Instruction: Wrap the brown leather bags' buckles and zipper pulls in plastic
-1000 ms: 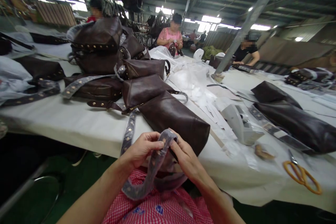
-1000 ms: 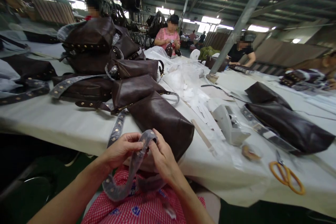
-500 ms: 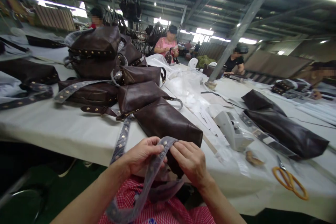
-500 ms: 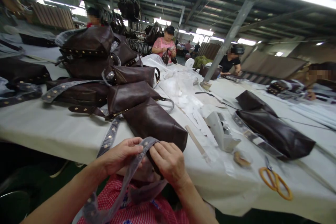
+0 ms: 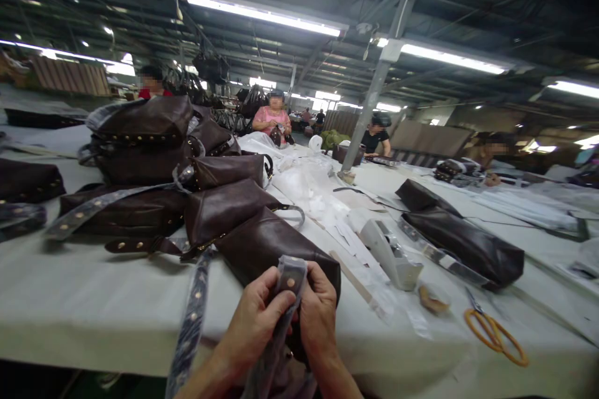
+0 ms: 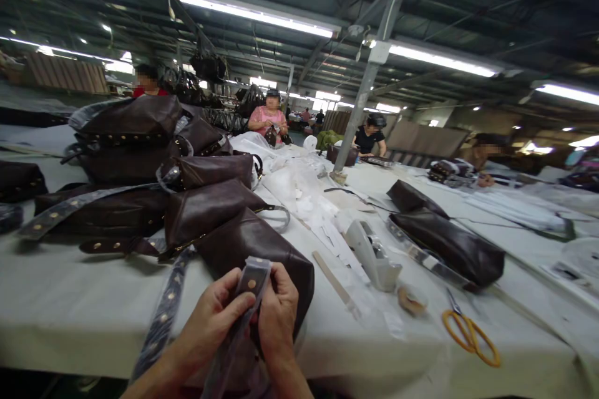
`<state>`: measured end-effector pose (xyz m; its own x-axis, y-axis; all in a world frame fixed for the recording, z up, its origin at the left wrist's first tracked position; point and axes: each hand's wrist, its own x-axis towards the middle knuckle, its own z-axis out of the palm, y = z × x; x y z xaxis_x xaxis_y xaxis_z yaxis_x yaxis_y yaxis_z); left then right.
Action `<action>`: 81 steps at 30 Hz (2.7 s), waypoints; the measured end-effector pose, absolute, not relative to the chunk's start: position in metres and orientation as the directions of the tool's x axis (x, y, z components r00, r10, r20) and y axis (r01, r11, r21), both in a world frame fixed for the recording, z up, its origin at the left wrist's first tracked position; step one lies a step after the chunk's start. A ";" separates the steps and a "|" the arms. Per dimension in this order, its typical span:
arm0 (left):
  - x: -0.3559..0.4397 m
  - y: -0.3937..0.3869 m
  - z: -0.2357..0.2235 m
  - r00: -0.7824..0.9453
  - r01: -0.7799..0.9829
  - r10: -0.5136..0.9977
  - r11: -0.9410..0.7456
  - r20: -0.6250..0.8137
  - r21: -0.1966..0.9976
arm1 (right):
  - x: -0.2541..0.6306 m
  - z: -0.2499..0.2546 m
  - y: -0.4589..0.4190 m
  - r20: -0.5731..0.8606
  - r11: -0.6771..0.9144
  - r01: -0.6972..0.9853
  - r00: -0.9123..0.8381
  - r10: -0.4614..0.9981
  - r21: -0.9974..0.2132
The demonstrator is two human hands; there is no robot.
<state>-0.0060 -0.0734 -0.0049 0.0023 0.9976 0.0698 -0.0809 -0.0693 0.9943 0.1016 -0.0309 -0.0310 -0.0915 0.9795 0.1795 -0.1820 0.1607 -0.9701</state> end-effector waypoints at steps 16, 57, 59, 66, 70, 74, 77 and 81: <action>-0.009 -0.084 -0.020 -0.034 0.261 0.972 -0.216 0.232 0.941 | 0.110 -0.040 -0.040 -0.242 -0.450 -0.680 -0.383 0.891 -0.579; -0.018 -0.076 -0.012 0.158 -0.162 0.963 0.242 -0.217 0.957 | 0.152 -0.046 -0.034 0.597 0.894 0.448 -0.711 0.370 -0.020; -0.016 -0.076 -0.012 0.179 -0.214 0.959 0.254 -0.218 0.943 | 0.153 -0.055 -0.031 0.676 0.878 0.470 -0.620 0.399 -0.087; -0.006 -0.086 -0.017 0.247 -0.326 0.960 0.210 -0.132 0.922 | 0.144 -0.056 -0.041 0.565 0.607 0.358 -0.226 0.794 -0.709; -0.006 -0.086 -0.026 0.217 -0.263 0.972 0.144 -0.087 0.954 | 0.126 -0.049 -0.047 0.282 0.280 -0.051 -0.046 0.958 -0.959; -0.010 -0.086 -0.028 0.121 -0.059 0.991 -0.055 0.062 0.997 | 0.108 -0.045 -0.050 -0.002 -0.041 -0.449 -0.087 0.996 -0.893; -0.011 -0.087 -0.026 0.058 0.108 0.982 -0.185 0.179 0.977 | 0.103 -0.046 -0.053 -0.102 -0.174 -0.574 -0.155 0.983 -0.800; -0.012 -0.086 -0.026 0.032 0.084 0.991 -0.133 0.131 0.988 | 0.119 -0.047 -0.046 0.053 -0.032 -0.374 -0.213 0.976 -0.927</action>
<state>-0.0117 -0.0862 -0.0256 0.0318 0.9909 0.1307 0.0836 -0.1329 0.9876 0.1186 -0.0462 -0.0465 -0.2135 0.9755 0.0527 -0.3741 -0.0318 -0.9268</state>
